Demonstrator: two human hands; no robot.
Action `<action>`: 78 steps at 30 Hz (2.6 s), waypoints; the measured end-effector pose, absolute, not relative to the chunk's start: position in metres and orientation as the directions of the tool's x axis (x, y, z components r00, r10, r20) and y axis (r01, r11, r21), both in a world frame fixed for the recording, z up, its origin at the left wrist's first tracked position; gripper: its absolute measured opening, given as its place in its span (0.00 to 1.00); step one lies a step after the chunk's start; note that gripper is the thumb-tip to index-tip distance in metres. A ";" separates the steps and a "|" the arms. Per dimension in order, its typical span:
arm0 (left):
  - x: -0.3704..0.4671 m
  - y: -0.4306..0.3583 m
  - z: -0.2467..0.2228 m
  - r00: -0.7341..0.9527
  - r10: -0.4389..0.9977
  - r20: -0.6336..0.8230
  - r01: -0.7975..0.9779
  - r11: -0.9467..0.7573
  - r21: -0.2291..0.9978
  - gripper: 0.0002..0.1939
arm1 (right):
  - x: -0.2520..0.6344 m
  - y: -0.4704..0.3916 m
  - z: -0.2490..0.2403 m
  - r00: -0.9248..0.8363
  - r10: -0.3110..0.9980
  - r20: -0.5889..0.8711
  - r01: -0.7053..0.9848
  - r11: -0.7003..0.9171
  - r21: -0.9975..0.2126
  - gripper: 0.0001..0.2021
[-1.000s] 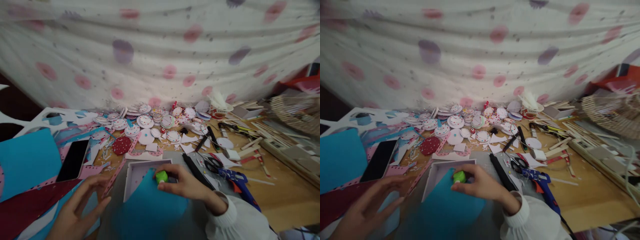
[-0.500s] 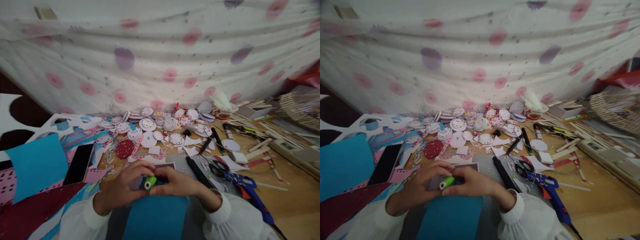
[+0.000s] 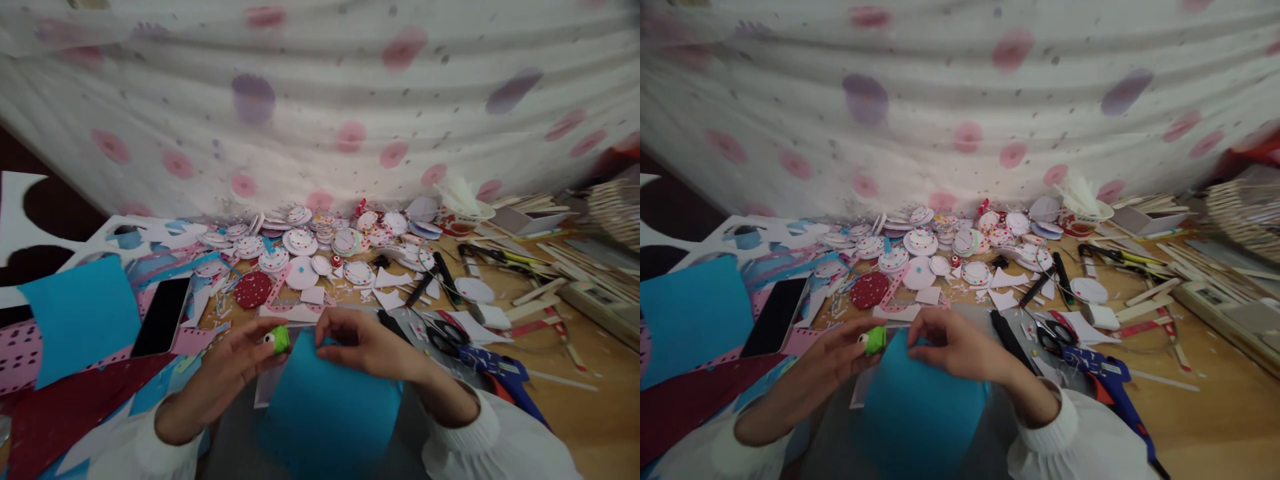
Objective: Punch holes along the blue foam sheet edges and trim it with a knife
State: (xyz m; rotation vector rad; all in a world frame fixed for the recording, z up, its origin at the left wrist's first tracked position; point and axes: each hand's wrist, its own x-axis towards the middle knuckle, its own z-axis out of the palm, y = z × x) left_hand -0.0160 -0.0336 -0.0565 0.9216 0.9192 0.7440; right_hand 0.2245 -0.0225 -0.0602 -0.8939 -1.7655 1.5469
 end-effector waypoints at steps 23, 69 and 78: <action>-0.007 -0.022 -0.059 0.495 0.806 -0.324 0.132 0.299 0.945 0.21 | 0.213 -0.028 -0.072 -0.570 0.822 0.022 0.223 0.180 -0.958 0.07; -0.014 -0.027 -0.076 0.466 0.789 -0.399 0.271 0.303 0.914 0.24 | 0.195 -0.031 -0.094 -0.445 0.893 0.070 0.366 0.252 -0.896 0.08; -0.015 -0.029 -0.071 0.454 0.805 -0.381 0.290 0.271 0.918 0.21 | 0.192 -0.028 -0.089 -0.472 0.876 0.094 0.385 0.302 -0.872 0.07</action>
